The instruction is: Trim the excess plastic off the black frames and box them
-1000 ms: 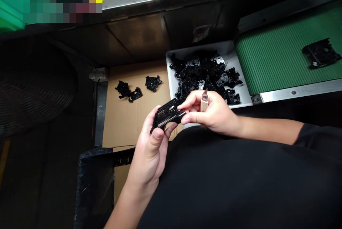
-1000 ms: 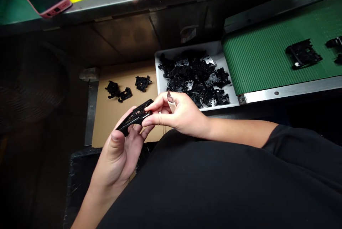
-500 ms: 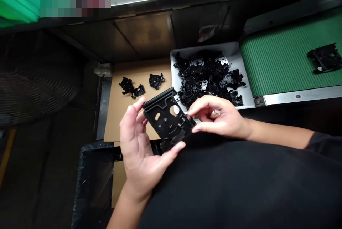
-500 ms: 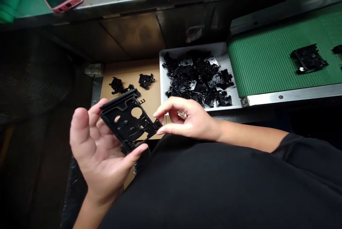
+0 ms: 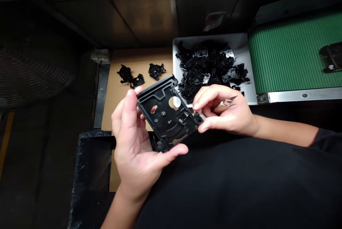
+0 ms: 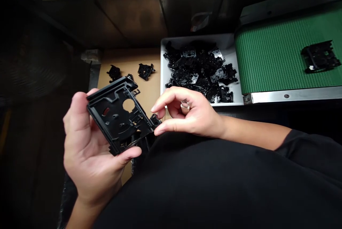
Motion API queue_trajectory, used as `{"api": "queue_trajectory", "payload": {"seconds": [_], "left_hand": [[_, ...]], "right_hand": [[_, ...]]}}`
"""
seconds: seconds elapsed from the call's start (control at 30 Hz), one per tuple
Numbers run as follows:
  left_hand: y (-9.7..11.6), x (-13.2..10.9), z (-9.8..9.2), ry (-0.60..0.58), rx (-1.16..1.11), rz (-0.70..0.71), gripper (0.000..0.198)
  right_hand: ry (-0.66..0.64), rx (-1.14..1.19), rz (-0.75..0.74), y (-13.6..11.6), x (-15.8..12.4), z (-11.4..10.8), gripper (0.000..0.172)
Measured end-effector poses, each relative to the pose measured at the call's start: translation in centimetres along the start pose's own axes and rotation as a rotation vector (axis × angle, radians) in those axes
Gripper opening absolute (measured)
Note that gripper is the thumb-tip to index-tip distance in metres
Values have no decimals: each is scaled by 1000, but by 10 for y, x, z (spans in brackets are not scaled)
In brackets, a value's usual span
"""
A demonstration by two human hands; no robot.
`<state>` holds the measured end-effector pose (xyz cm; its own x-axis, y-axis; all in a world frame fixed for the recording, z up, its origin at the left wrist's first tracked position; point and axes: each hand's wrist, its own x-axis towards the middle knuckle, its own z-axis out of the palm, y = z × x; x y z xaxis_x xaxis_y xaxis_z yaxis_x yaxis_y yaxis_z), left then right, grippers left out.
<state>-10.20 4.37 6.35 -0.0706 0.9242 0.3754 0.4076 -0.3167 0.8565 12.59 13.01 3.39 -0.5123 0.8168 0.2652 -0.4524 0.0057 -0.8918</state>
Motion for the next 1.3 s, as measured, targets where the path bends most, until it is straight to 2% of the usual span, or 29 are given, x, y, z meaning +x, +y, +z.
{"api": "queue_trajectory", "payload": {"seconds": [0.17, 0.4, 0.73, 0.93, 1.13, 1.23, 1.3], "left_hand": [[2, -7, -1, 24, 12, -32, 116], [0, -20, -5, 76, -42, -170, 114], [1, -27, -12, 141, -56, -178, 118], [-2, -31, -29, 157, -31, -167, 126], [-4, -36, -51, 147, -38, -182, 123], [-11, -43, -65, 129, -12, -171, 120], [-20, -53, -73, 139, -66, -225, 116]], "right_hand": [[-22, -32, -18, 2, 2, 1, 33], [-86, -171, -175, 5, 9, 1, 33], [-137, -172, -283, 10, 22, 11, 28], [-148, -167, -300, 16, 29, 26, 28], [-167, -134, -267, 28, 38, 49, 29], [-178, -154, -212, 39, 41, 63, 29], [-201, -236, -187, 51, 44, 72, 29]]}}
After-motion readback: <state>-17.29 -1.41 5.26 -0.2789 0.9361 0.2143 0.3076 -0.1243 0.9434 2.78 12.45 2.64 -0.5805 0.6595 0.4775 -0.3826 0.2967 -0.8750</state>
